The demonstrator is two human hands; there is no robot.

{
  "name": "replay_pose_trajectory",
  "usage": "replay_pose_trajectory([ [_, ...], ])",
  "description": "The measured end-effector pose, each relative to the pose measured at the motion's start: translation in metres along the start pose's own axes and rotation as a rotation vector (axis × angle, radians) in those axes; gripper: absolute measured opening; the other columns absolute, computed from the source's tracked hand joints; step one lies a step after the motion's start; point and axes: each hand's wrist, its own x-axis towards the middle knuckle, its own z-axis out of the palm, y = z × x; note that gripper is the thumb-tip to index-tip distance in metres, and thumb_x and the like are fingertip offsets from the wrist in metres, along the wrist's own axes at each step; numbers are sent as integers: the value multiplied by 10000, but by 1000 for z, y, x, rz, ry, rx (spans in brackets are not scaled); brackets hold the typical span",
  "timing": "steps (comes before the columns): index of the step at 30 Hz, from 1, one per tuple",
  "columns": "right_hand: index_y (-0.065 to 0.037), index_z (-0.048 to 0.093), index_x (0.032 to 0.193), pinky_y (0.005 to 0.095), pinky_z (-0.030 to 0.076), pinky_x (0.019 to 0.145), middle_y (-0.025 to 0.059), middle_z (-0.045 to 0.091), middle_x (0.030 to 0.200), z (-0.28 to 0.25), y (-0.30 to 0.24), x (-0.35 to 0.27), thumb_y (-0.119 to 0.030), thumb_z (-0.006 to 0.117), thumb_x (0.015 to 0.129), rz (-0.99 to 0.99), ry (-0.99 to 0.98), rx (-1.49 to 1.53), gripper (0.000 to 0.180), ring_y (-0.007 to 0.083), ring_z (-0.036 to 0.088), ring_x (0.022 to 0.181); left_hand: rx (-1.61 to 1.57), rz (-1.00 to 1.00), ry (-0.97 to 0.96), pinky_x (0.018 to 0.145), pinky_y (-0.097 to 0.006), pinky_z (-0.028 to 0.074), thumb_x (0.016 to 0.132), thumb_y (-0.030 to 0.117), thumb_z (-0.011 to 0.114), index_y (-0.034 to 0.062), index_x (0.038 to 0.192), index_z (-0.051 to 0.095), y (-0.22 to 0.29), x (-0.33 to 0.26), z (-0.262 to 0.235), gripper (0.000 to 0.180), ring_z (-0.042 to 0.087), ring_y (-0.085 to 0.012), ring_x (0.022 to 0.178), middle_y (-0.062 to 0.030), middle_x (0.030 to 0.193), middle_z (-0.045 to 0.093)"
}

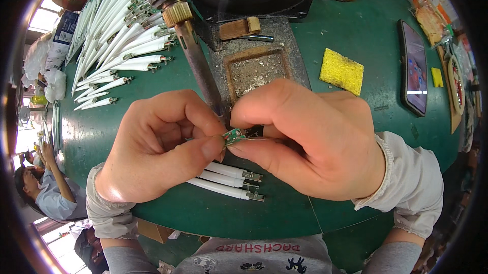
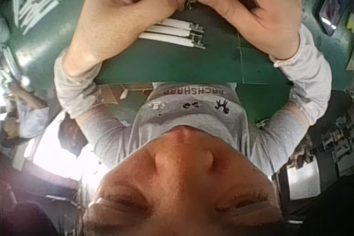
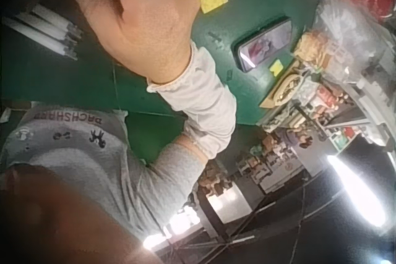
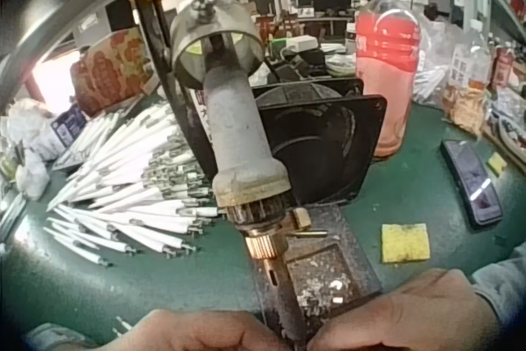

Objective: The person solders small electronic components onto light tubes or wires with a soldering iron and soldering wire.

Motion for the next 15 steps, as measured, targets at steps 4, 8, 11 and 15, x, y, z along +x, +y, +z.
replay_pose_trajectory([
  [4, -7, 577, 974, 227, 428, 492, 48, 629, 783, 1, 1, 0, -98, 743, 802, -21, 5, -47, 256, 98, 582, 551, 0, 14, -12, 675, -196, 450, 846, -15, 631, -35, 945, 583, 0, 0, 1, 112, 565, -62, 759, -34, 839, 617],
  [8, 18, 521, 1008, 216, 420, 493, 56, 606, 756, -2, -1, -2, -96, 697, 838, 144, -61, 69, 270, 93, 573, 563, 61, 17, 0, 663, -192, 442, 840, -19, 642, -36, 944, 581, -1, 2, 0, 122, 557, -57, 754, -27, 839, 611],
  [11, 16, 435, 1020, 203, 397, 479, 77, 585, 737, -1, -4, -4, -126, 608, 900, 374, -48, 362, 254, 88, 541, 546, 87, 98, 52, 652, -189, 436, 843, -13, 645, -37, 940, 577, -1, 2, 1, 121, 556, -55, 755, -23, 837, 607],
  [15, -12, 368, 1004, 194, 378, 464, 109, 576, 738, 0, -4, -5, -175, 529, 944, 437, -48, 456, 237, 84, 506, 521, 86, 56, 114, 662, -193, 440, 844, -5, 647, -34, 944, 573, 2, 2, 1, 127, 564, -61, 759, -33, 843, 608],
])
